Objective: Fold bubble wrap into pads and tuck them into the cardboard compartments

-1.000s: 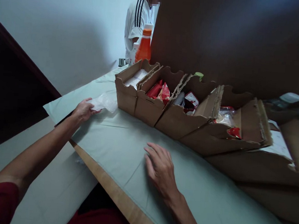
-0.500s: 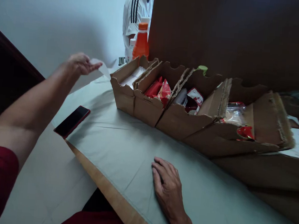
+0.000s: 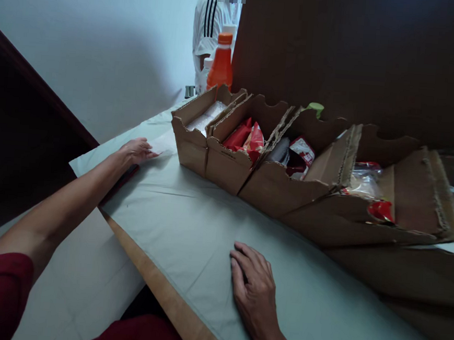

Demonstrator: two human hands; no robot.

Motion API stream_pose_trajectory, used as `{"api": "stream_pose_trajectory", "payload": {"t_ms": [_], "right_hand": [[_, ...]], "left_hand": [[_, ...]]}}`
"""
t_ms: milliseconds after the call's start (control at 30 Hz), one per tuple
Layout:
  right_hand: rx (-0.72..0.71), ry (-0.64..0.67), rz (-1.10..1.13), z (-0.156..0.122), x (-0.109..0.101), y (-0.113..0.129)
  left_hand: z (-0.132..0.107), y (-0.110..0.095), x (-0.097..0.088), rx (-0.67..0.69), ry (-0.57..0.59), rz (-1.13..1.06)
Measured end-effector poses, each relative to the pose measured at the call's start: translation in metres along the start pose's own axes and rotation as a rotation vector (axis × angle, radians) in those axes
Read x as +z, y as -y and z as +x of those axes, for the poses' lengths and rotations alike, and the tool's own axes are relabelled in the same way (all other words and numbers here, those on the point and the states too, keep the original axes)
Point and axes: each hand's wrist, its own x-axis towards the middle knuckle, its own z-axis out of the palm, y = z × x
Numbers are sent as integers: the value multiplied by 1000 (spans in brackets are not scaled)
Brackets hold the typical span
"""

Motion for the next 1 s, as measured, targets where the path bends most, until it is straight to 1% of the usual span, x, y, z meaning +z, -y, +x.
{"api": "stream_pose_trajectory", "payload": {"t_ms": [67, 133, 233, 300, 333, 367, 433, 467, 500, 533, 567, 633, 667, 733, 800, 833, 900, 933, 1000], "right_hand": [[5, -1, -6, 0, 0, 0], [4, 0, -9, -2, 0, -1], [-6, -3, -15, -4, 4, -6], [-7, -7, -23, -5, 7, -7], [-4, -3, -31, -5, 8, -6], [3, 11, -44, -5, 9, -4], [30, 75, -85, -6, 9, 5], [51, 121, -110, -7, 8, 11], [75, 173, -137, -8, 6, 18], [96, 222, -161, -11, 4, 26], [112, 265, -183, -15, 1, 34], [120, 319, -203, -28, -7, 50], [108, 337, -196, -37, -13, 58], [54, 378, -136, -61, -28, 70], [8, 398, -34, -88, -49, 74], [14, 372, 7, -101, -62, 72], [94, 233, 26, -122, -96, 59], [148, 140, -6, -130, -116, 48], [247, -37, -141, -140, -164, 20]], "left_hand": [[-4, -2, -4, -35, -48, 171], [-11, -13, -11, -1, -97, 349], [-37, -30, -19, 169, -133, 589], [-65, -31, -16, 291, -82, 708], [-81, -26, -10, 334, -28, 742], [-100, -19, 0, 378, 55, 777], [-140, 5, 26, 475, 278, 830], [-161, 20, 40, 611, 455, 930], [-182, 35, 54, 751, 607, 984], [-202, 50, 67, 860, 705, 991], [-219, 64, 79, 948, 772, 986], [-246, 86, 95, 1045, 852, 964], [-255, 95, 99, 1072, 866, 961], [-262, 106, 101, 1124, 866, 964], [-261, 111, 96, 1187, 855, 965], [-260, 111, 93, 1213, 848, 969], [-259, 110, 86, 1249, 823, 989], [-260, 108, 85, 1263, 800, 994], [-268, 105, 85, 1283, 758, 986]]}}
